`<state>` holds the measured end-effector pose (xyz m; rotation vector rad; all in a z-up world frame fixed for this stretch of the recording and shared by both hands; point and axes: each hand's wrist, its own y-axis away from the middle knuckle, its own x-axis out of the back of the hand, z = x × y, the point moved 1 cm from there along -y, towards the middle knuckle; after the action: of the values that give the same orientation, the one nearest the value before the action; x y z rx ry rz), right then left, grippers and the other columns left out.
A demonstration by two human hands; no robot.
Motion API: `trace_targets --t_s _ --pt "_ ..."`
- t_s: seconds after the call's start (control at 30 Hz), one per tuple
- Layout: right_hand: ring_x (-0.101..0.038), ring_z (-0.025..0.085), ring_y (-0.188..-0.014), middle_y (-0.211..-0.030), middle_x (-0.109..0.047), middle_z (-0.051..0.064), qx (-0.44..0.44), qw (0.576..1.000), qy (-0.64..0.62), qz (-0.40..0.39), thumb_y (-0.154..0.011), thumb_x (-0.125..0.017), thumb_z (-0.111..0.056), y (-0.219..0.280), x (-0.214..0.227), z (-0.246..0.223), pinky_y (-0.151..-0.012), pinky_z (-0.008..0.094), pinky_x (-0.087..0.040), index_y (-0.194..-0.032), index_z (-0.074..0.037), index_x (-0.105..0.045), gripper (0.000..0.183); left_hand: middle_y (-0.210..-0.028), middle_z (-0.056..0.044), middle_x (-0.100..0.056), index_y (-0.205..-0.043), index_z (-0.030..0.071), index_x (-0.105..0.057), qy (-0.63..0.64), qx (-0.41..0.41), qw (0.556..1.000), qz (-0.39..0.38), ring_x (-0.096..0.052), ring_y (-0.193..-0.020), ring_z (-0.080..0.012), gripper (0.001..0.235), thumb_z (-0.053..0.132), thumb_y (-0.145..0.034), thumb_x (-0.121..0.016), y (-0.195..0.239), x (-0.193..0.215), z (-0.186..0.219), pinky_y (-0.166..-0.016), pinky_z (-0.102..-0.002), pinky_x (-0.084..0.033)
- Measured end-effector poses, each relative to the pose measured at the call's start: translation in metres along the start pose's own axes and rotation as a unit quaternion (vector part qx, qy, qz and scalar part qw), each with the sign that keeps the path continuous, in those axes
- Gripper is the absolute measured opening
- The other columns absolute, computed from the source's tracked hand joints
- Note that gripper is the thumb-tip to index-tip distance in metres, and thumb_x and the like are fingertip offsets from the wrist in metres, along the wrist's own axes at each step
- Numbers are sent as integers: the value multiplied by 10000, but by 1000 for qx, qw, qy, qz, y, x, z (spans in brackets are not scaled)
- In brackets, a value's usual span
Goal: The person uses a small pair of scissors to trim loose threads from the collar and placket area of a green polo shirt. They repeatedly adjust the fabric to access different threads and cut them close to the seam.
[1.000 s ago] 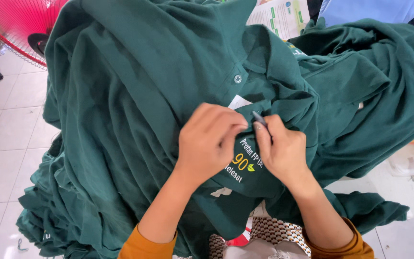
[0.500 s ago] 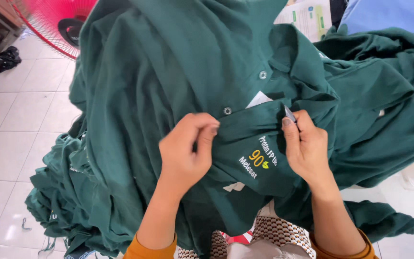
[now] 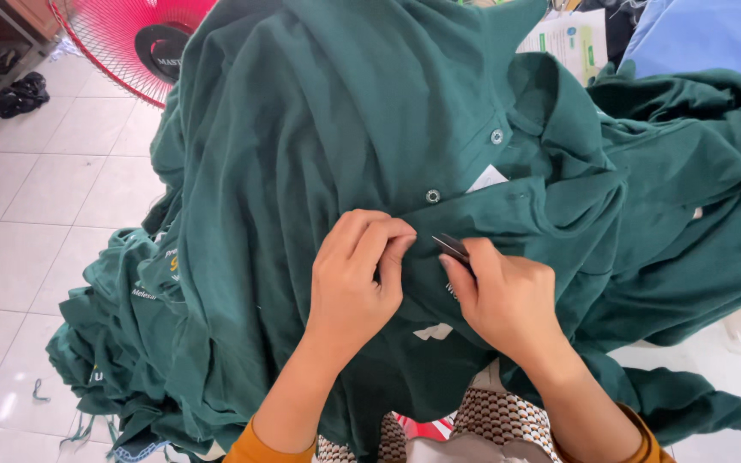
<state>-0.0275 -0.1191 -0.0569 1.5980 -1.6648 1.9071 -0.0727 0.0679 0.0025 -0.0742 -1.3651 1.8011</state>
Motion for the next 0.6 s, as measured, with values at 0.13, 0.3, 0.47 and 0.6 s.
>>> trace_targets --t_s 0.13,0.3,0.47,0.6 --pt "-572 174 -415 -496 -508 -7 62 997 31 26 -1013 -619 -315 -8 7 -10 -459 280 -486 -926 -145 -610 191 -800 -14 -636 -896 108 -721 59 27 998 7 -627 -722 -208 113 54 -981 -670 1 1 5 -695 -335 -580" --pt "-551 155 -414 -514 -475 -27 68 996 38 43 -1043 -595 -312 -11 -1 -8 -443 277 -468 -914 -138 -596 217 -803 -19 -668 -889 114 -731 68 33 997 5 -635 -722 -214 125 48 -976 -671 4 0 4 -707 -342 -580" --pt "-547 153 -420 -532 -495 -30 78 995 32 44 -1042 -603 -296 -11 -1 -7 -420 276 -454 -885 -142 -620 221 -798 -29 -682 -886 112 -735 76 42 996 0 -642 -722 -225 131 43 -975 -667 4 0 4 -705 -352 -582" --pt "-538 191 -407 -497 -440 -4 40 998 -51 0 -1053 -572 -255 -9 -6 3 -457 312 -439 -880 -139 -590 209 -796 -6 -633 -885 152 -714 88 25 993 -68 -584 -713 -217 167 90 -1006 -616 1 11 9 -696 -345 -541"
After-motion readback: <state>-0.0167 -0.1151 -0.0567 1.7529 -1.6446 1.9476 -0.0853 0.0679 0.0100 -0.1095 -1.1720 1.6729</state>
